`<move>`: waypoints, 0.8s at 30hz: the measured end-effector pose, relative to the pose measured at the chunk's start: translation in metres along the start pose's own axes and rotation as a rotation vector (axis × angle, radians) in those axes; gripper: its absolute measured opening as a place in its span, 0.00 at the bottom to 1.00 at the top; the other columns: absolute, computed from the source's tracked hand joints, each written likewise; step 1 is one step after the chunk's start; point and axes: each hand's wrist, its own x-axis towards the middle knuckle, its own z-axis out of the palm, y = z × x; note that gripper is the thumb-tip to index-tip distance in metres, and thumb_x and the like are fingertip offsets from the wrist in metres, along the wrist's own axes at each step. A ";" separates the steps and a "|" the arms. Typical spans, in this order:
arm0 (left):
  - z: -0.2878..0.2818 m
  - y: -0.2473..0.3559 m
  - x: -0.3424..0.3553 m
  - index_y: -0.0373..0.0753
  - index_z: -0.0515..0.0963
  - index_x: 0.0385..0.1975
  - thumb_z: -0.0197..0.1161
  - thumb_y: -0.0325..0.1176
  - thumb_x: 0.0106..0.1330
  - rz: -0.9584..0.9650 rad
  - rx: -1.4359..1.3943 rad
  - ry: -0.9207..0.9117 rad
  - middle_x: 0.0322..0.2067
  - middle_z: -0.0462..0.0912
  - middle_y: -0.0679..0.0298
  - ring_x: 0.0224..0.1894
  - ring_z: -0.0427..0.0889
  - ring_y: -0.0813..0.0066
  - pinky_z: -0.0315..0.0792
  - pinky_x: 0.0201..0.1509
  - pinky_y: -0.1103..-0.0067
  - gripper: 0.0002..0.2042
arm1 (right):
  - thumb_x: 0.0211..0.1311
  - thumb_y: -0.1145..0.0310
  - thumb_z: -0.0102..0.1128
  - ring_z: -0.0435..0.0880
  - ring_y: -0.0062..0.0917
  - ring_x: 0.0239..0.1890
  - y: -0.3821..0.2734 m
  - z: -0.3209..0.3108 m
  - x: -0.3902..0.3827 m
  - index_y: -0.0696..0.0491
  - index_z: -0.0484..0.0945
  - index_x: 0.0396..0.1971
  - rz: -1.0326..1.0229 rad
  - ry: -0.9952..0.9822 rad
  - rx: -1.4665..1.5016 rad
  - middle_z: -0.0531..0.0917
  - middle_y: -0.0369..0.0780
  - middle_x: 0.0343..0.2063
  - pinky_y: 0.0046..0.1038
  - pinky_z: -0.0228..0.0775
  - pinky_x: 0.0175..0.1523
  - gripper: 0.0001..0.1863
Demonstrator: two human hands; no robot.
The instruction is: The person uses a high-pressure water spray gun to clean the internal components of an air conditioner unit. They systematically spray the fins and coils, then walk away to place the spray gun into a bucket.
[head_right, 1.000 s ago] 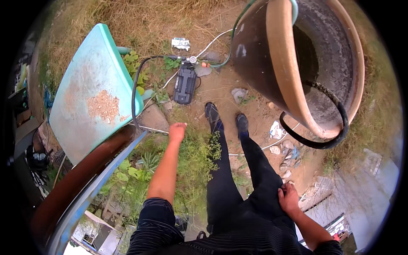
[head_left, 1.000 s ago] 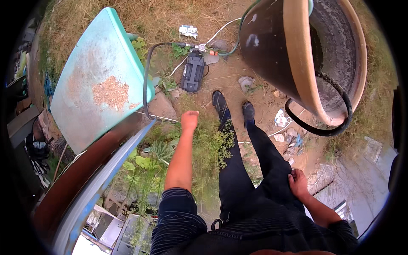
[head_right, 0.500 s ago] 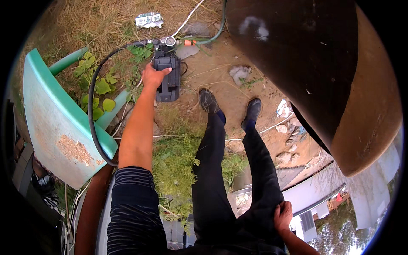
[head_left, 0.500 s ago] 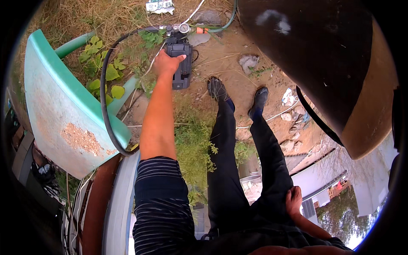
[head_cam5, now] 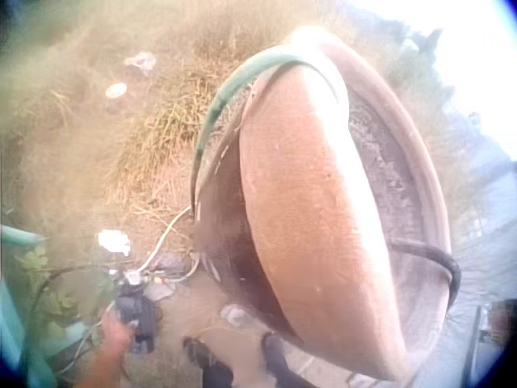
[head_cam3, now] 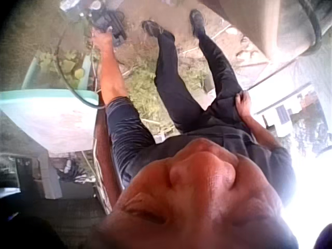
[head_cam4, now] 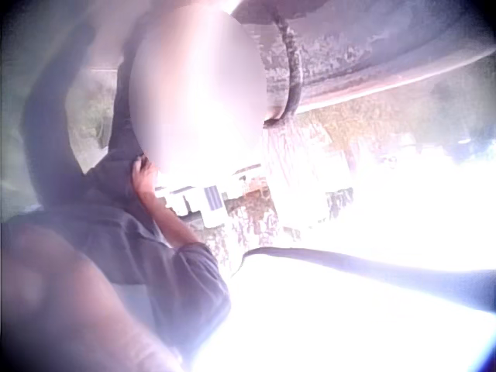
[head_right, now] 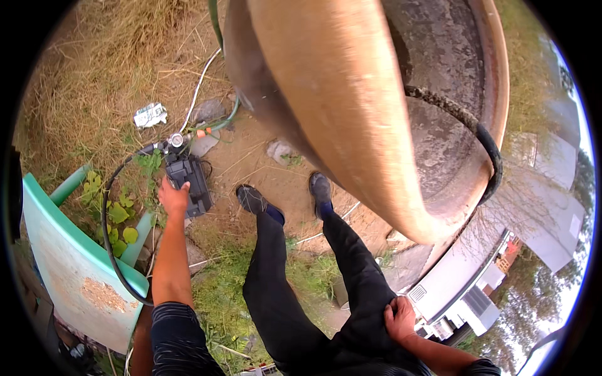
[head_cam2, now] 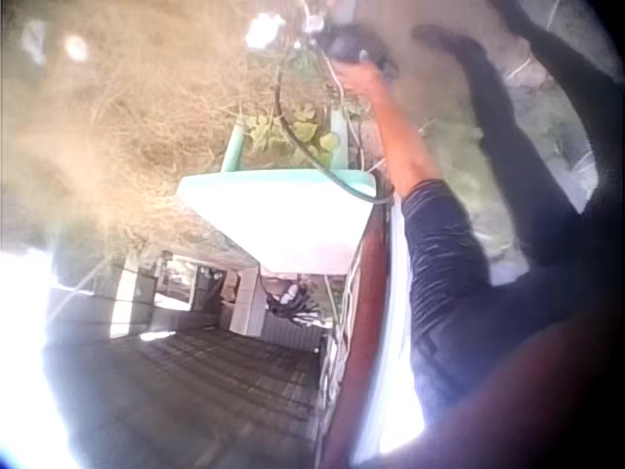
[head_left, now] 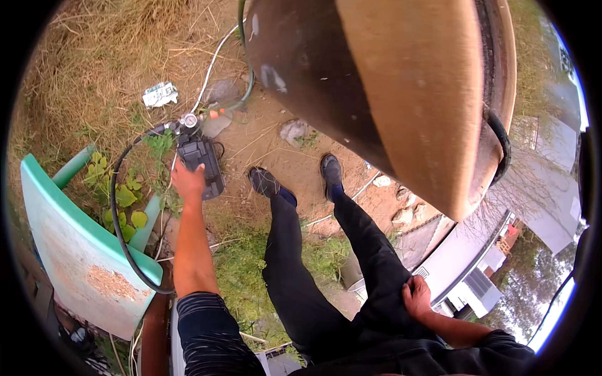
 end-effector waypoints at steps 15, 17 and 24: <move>-0.113 -0.152 -0.408 0.41 0.81 0.50 0.63 0.34 0.76 -0.833 -1.035 -0.445 0.34 0.87 0.62 0.34 0.85 0.71 0.77 0.36 0.74 0.08 | 0.67 0.64 0.66 0.82 0.44 0.31 0.171 -0.005 0.066 0.55 0.74 0.32 -0.017 0.119 0.375 0.80 0.47 0.27 0.44 0.75 0.41 0.11; -0.127 -0.139 -0.470 0.45 0.80 0.53 0.58 0.38 0.78 -0.707 -0.642 -0.413 0.38 0.87 0.60 0.36 0.86 0.68 0.81 0.40 0.68 0.11 | 0.67 0.65 0.67 0.82 0.43 0.30 0.190 -0.018 0.078 0.55 0.75 0.32 -0.011 0.138 0.437 0.81 0.46 0.28 0.43 0.75 0.40 0.11; -0.101 -0.027 -0.589 0.38 0.83 0.47 0.59 0.31 0.77 -0.353 -0.666 -0.804 0.33 0.87 0.64 0.30 0.83 0.76 0.79 0.35 0.78 0.08 | 0.68 0.64 0.67 0.86 0.40 0.29 0.271 -0.020 0.112 0.57 0.81 0.33 0.010 0.103 0.670 0.85 0.48 0.26 0.41 0.78 0.40 0.11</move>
